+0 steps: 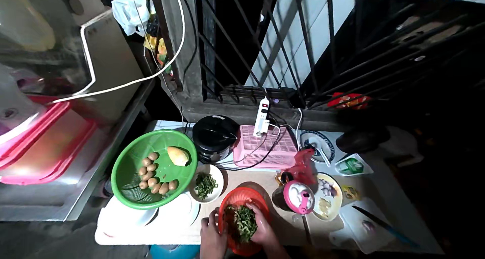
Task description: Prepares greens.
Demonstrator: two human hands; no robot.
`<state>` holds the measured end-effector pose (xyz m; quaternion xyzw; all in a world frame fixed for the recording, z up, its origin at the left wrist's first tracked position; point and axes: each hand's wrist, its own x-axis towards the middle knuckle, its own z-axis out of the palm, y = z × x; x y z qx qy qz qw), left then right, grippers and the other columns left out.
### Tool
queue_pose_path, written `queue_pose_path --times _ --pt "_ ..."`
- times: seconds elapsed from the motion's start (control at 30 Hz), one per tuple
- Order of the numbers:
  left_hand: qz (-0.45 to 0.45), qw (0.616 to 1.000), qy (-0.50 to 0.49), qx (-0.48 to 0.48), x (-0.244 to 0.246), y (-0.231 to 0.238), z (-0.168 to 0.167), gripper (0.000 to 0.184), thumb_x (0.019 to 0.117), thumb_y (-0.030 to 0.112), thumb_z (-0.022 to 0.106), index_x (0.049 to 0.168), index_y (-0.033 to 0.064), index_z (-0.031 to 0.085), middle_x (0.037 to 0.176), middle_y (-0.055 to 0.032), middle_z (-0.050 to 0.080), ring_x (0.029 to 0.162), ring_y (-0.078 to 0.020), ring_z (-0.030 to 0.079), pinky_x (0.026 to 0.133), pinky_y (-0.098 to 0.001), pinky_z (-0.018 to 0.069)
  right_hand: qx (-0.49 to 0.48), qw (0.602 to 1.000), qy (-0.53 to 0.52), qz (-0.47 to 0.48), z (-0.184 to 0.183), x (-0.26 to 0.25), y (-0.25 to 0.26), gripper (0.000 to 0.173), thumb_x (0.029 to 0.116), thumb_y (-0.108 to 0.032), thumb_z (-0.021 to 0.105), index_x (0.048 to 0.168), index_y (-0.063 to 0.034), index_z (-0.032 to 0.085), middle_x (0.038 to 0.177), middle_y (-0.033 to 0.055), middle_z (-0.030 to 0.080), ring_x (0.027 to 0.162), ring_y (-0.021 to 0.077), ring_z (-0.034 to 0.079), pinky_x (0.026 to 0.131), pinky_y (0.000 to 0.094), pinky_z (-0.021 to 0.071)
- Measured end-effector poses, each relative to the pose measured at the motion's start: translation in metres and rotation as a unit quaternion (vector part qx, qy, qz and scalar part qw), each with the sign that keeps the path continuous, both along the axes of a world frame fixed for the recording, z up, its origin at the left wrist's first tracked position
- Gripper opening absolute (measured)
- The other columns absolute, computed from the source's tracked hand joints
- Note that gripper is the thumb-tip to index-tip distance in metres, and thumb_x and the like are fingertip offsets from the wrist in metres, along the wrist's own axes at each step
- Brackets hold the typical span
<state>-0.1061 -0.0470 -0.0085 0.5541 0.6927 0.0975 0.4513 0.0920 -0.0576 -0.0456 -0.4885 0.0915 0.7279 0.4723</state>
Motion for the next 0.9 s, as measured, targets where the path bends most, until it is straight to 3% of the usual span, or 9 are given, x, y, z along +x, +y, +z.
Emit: queue_pose_path --times 0.13,0.27,0.4,0.47,0.5,0.57,0.67,0.8,0.9 --pt "-0.068 0.971 -0.03 0.227 0.017 -0.013 0.003 0.082 0.0853 0.058 0.073 0.152 0.0171 0.049 0.152 -0.0238 0.045 0.141 -0.043 0.043 0.111 -0.0582 0.0446 0.035 0.998 0.024 -0.055 0.005 -0.002 -0.006 0.043 0.1059 -0.042 0.038 0.117 -0.0086 0.064 0.101 0.0133 0.073 0.09 0.025 0.071 0.077 0.0476 0.0611" --pt "-0.099 0.962 -0.134 0.217 0.052 -0.017 -0.005 0.095 0.0818 0.065 0.074 0.157 0.0161 0.043 0.16 -0.0178 0.039 0.147 -0.0338 0.039 0.115 -0.0562 0.0422 0.133 0.983 -0.026 -0.122 0.023 -0.01 -0.018 0.037 0.1076 -0.028 0.038 0.119 -0.006 0.064 0.102 0.0111 0.074 0.093 0.0201 0.072 0.082 0.0413 0.0622" --pt "0.076 0.944 -0.301 0.113 0.086 -0.005 -0.019 0.077 0.0932 0.048 0.07 0.154 0.0082 0.045 0.15 -0.0166 0.053 0.138 -0.0267 0.052 0.116 -0.0496 0.0426 0.148 0.975 -0.043 -0.159 0.026 -0.024 -0.013 0.043 0.1106 -0.029 0.026 0.113 -0.0074 0.064 0.098 0.0085 0.073 0.091 0.0177 0.071 0.08 0.0386 0.061" --pt "0.176 0.923 -0.339 0.048 0.097 0.002 -0.014 0.045 0.1008 0.042 0.061 0.131 0.0084 0.068 0.123 -0.0111 0.071 0.114 -0.0216 0.068 0.103 -0.0468 0.0544 0.143 0.979 -0.063 -0.129 0.025 -0.03 -0.009 0.042 0.1081 -0.027 0.029 0.113 -0.0054 0.065 0.099 0.0091 0.073 0.091 0.0176 0.07 0.081 0.0385 0.0599" --pt "0.215 0.917 -0.335 0.024 0.102 0.005 -0.011 0.04 0.1029 0.043 0.059 0.112 0.0082 0.075 0.101 -0.009 0.075 0.094 -0.0205 0.072 0.089 -0.046 0.0599 0.139 0.979 -0.098 -0.116 0.022 -0.032 -0.007 0.038 0.1065 -0.025 0.034 0.11 -0.005 0.066 0.096 0.0087 0.073 0.089 0.0171 0.07 0.08 0.038 0.0597" --pt "0.252 0.914 -0.319 -0.018 0.109 0.008 -0.008 0.046 0.1058 0.044 0.052 0.092 0.008 0.077 0.078 -0.0076 0.073 0.073 -0.0209 0.071 0.073 -0.0457 0.0607 0.136 0.97 -0.186 -0.081 0.013 -0.036 -0.006 0.032 0.1052 -0.022 0.045 0.109 -0.0019 0.07 0.1 0.0111 0.073 0.094 0.0196 0.07 0.086 0.0409 0.0591" --pt "0.281 0.913 -0.29 -0.05 0.112 0.01 -0.003 0.046 0.1073 0.038 0.049 0.089 0.0079 0.077 0.076 -0.0085 0.072 0.073 -0.022 0.069 0.073 -0.0476 0.058 0.11 0.945 -0.304 -0.049 0.009 -0.04 -0.003 0.025 0.102 -0.022 0.058 0.102 -0.0038 0.075 0.1 0.0107 0.075 0.096 0.0211 0.072 0.089 0.0435 0.0598" --pt "0.316 0.895 -0.304 -0.081 0.114 0.012 -0.002 0.039 0.1044 0.036 0.055 0.095 0.0036 0.075 0.083 -0.0128 0.071 0.08 -0.026 0.069 0.077 -0.0501 0.0567 0.072 0.934 -0.349 -0.028 0.037 -0.04 0.003 0.024 0.1002 -0.017 0.057 0.096 -0.0003 0.073 0.095 0.0105 0.073 0.091 0.0182 0.069 0.086 0.0416 0.0571" --pt "0.297 0.914 -0.263 -0.08 0.116 0.009 -0.005 0.045 0.1068 0.041 0.051 0.104 0.0021 0.074 0.094 -0.0173 0.072 0.092 -0.031 0.069 0.086 -0.0555 0.055 0.071 0.937 -0.342 -0.022 0.024 -0.038 -0.002 0.019 0.0971 -0.016 0.062 0.09 -0.0028 0.074 0.089 0.0107 0.073 0.084 0.0213 0.07 0.079 0.0445 0.0592"
